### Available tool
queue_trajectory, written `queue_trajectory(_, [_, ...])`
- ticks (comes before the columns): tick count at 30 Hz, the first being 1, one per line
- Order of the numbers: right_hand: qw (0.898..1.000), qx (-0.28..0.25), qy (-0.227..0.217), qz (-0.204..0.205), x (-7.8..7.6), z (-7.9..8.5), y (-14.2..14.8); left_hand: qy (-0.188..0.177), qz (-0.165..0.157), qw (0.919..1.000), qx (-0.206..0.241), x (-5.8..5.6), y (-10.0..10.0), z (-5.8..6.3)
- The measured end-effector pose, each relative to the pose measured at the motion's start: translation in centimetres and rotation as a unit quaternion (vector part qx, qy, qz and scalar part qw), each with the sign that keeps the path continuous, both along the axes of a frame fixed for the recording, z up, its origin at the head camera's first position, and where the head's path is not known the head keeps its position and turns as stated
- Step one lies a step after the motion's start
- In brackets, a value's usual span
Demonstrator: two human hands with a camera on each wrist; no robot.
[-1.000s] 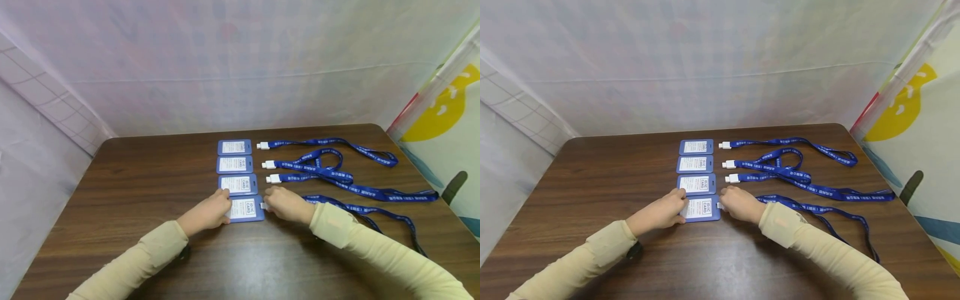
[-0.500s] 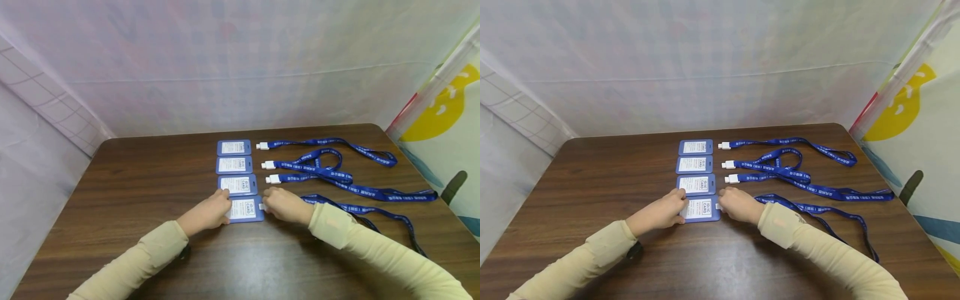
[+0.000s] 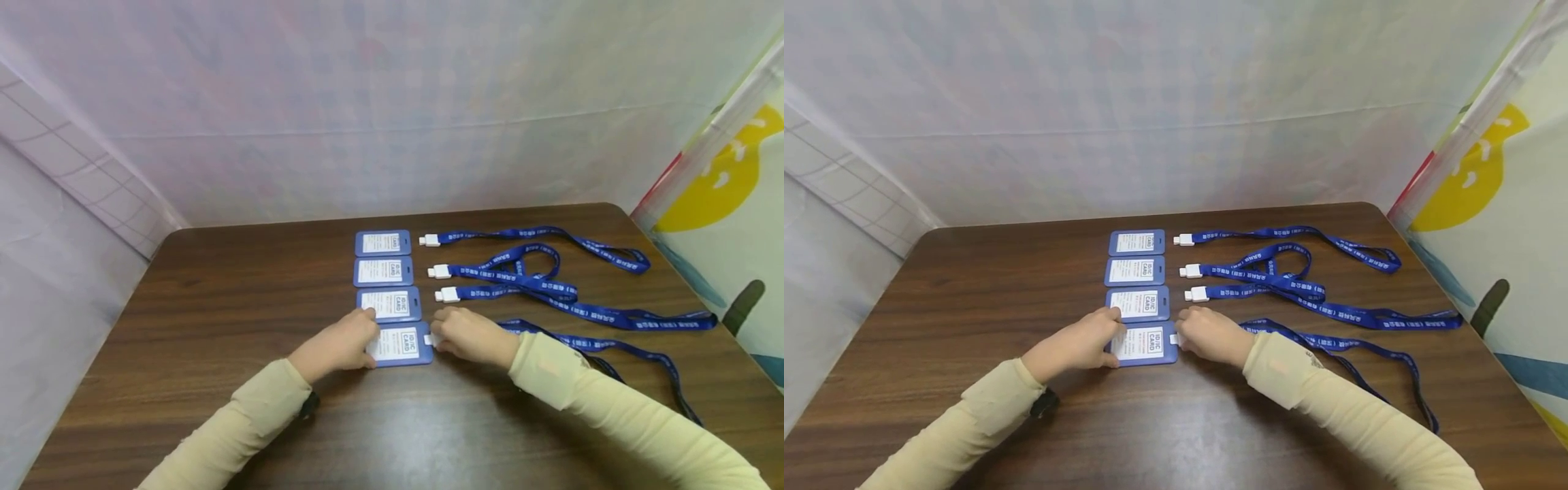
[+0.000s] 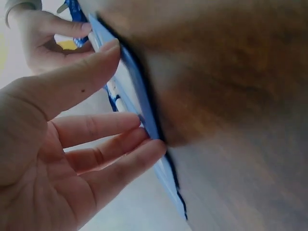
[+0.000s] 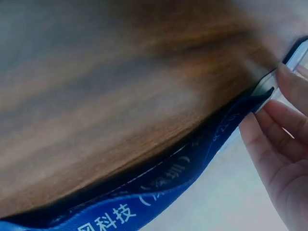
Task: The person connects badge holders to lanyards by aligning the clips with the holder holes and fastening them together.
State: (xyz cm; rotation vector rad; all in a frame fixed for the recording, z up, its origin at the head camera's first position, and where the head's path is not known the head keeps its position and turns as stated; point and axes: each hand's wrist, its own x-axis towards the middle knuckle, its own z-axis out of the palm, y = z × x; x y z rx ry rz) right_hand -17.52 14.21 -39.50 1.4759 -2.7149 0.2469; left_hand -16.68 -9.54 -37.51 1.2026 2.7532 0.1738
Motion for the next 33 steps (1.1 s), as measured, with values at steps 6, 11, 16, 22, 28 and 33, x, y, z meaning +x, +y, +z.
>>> queue_trajectory(6, [1.0, -0.006, -0.011, -0.006, 0.1, 0.2, 0.1, -0.036, 0.006, 0.9984, 0.043, -0.6, -1.4, 0.6])
queue_trajectory(11, [1.0, -0.017, 0.012, -0.014, 0.2, 0.4, 0.5, -0.032, 0.031, 0.9945, 0.095, -0.6, -2.7, 1.2])
queue_trajectory(16, [0.999, -0.038, 0.02, -0.033, 0.2, 0.9, 1.0, -0.001, 0.042, 0.9875, 0.152, -0.6, -3.4, 1.2])
queue_trajectory(22, [0.996, -0.044, 0.033, -0.067, 0.0, 1.7, 1.7, 0.027, 0.043, 0.9794, 0.195, -0.2, -3.7, 1.3])
queue_trajectory(28, [0.993, -0.052, 0.022, -0.101, -0.2, 1.9, 2.0, 0.043, 0.049, 0.9766, 0.205, 0.1, -3.8, 1.3])
queue_trajectory(33, [0.991, -0.059, 0.005, -0.118, -0.3, 2.0, 2.2, 0.051, 0.053, 0.9757, 0.207, 0.3, -3.8, 1.2])
